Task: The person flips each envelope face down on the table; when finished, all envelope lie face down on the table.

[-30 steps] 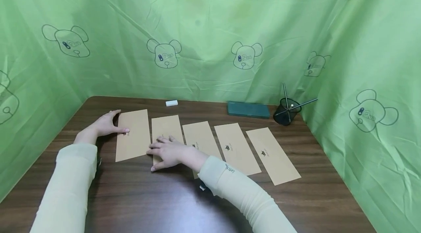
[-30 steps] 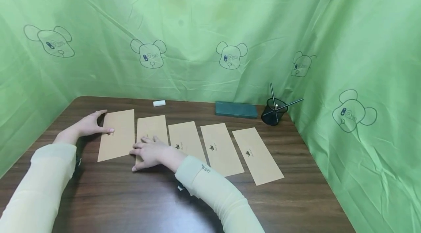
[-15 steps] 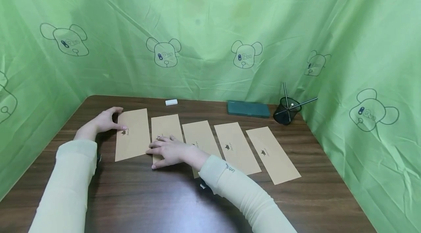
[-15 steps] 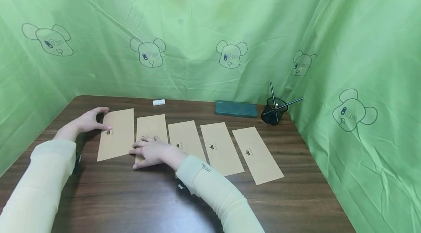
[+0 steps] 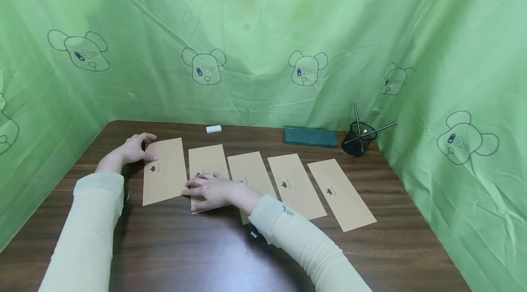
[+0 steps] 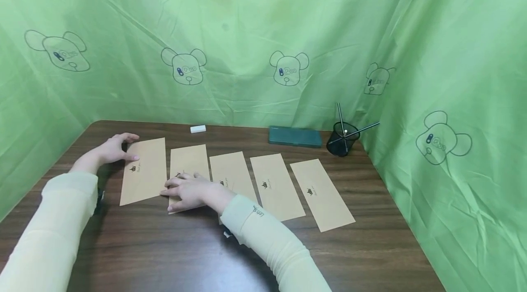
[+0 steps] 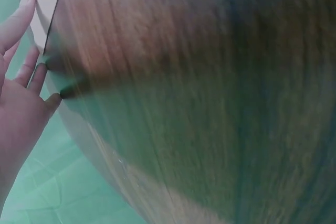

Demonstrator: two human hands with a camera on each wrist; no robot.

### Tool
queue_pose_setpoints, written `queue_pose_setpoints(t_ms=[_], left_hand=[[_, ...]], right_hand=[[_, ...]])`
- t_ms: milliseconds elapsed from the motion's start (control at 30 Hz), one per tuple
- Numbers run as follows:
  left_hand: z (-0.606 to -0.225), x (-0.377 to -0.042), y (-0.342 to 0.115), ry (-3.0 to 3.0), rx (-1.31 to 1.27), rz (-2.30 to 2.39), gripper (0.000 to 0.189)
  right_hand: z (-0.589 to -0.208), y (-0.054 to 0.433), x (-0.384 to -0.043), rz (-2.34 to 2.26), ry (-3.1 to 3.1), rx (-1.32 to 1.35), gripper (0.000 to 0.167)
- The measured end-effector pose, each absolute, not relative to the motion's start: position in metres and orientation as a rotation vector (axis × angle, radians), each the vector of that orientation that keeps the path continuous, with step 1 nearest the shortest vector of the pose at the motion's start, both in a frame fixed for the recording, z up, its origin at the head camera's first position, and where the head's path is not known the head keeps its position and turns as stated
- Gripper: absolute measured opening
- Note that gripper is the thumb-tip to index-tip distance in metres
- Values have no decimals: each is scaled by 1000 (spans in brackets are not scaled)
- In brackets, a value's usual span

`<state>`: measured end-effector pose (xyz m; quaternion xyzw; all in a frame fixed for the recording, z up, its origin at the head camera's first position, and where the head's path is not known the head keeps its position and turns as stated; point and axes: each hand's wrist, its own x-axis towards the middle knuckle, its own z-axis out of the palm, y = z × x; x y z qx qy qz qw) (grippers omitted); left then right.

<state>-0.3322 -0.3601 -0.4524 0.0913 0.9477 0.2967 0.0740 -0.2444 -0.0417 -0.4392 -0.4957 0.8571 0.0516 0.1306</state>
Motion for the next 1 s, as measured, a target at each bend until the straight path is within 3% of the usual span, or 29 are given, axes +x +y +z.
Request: queue_pose_setpoints(t_ms=[267,667,1000], left_hand=[[-452,-336,-366,2867,297,1028,54],[-438,-332,-371,2922,233,1054,44],[-424,-332,-373,3094,308,992,23]], right_hand=[[-441,-42,-243,167,2493,-1441,57],[-438,-44,-247,-34,2488,-1405,55],[-440,-57,-250,-430,2495,-1412,68]])
